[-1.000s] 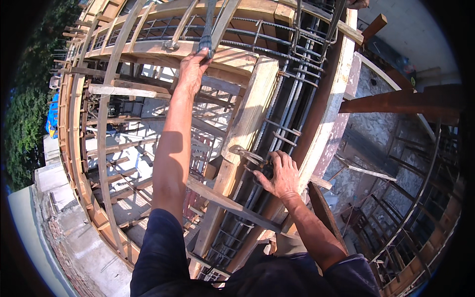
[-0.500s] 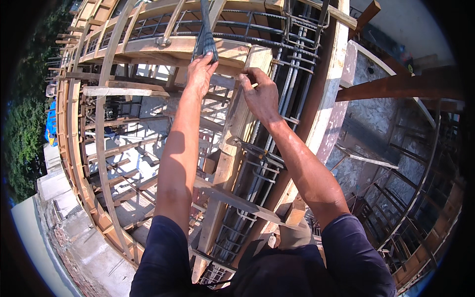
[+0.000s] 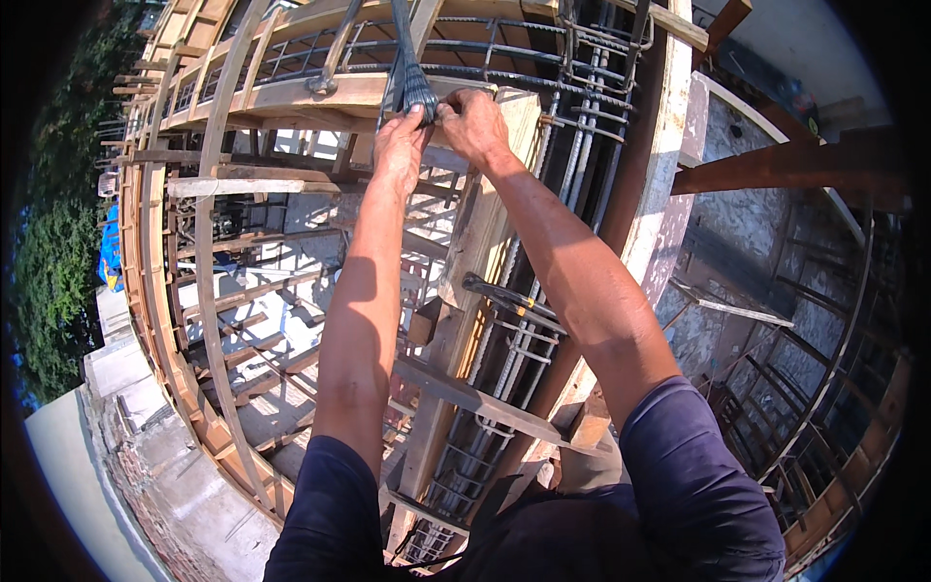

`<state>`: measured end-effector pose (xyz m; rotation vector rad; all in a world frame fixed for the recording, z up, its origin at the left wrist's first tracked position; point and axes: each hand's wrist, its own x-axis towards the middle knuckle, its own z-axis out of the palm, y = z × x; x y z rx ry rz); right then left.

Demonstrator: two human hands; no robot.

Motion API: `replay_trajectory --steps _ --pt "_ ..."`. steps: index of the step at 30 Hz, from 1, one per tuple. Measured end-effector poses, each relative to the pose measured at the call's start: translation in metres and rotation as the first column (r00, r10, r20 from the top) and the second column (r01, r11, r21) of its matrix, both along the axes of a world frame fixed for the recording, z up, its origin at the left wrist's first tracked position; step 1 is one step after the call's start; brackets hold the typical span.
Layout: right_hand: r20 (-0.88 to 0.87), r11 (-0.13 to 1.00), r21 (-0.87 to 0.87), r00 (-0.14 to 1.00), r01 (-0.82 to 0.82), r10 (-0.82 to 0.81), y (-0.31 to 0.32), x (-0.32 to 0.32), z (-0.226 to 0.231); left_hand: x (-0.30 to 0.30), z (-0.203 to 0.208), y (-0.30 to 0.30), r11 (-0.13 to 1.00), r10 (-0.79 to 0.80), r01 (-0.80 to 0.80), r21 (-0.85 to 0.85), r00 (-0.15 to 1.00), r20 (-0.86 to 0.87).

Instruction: The person uses wire to tie and secure horizontal reinforcement bars to a vertical rebar cage within a wooden formwork structure, tightening the wire by hand and with pliers.

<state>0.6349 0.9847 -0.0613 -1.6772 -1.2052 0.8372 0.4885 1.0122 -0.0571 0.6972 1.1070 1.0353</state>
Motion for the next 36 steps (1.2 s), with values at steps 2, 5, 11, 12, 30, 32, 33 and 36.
replay_trajectory --steps 2,5,11,12,30,32,33,36 --pt "-0.028 1.000 -0.018 1.000 -0.007 0.006 -0.002 0.000 0.002 -0.003 -0.002 0.001 1.000 -0.005 0.005 0.004 1.000 0.013" --pt "-0.115 0.998 -0.035 0.992 -0.047 0.042 0.000 0.010 -0.004 0.003 0.000 -0.004 0.998 0.057 -0.057 -0.014 0.998 -0.019" --pt "-0.199 0.988 0.050 0.968 -0.149 0.156 0.006 0.010 -0.011 0.008 0.008 -0.007 0.997 0.077 -0.077 -0.022 0.997 0.006" --pt "-0.222 0.983 0.057 0.958 -0.174 0.182 0.005 0.011 -0.012 0.008 0.008 -0.008 0.997 0.073 -0.073 -0.025 0.997 0.015" --pt "-0.405 0.967 -0.057 0.891 -0.249 0.206 0.030 0.017 -0.026 0.009 -0.008 -0.009 0.999 0.010 -0.010 0.044 1.000 0.001" --pt "-0.431 0.950 -0.115 0.876 -0.289 0.214 0.031 0.020 -0.021 0.007 -0.008 -0.011 0.999 0.032 -0.031 0.030 0.999 -0.031" --pt "-0.431 0.948 -0.131 0.877 -0.292 0.211 0.033 0.020 -0.019 0.007 -0.008 -0.011 0.999 0.041 -0.040 0.023 0.998 -0.045" --pt "-0.336 0.953 -0.115 0.914 -0.280 0.228 0.041 0.016 -0.022 0.009 -0.010 -0.008 0.998 0.016 -0.018 0.062 0.999 0.029"
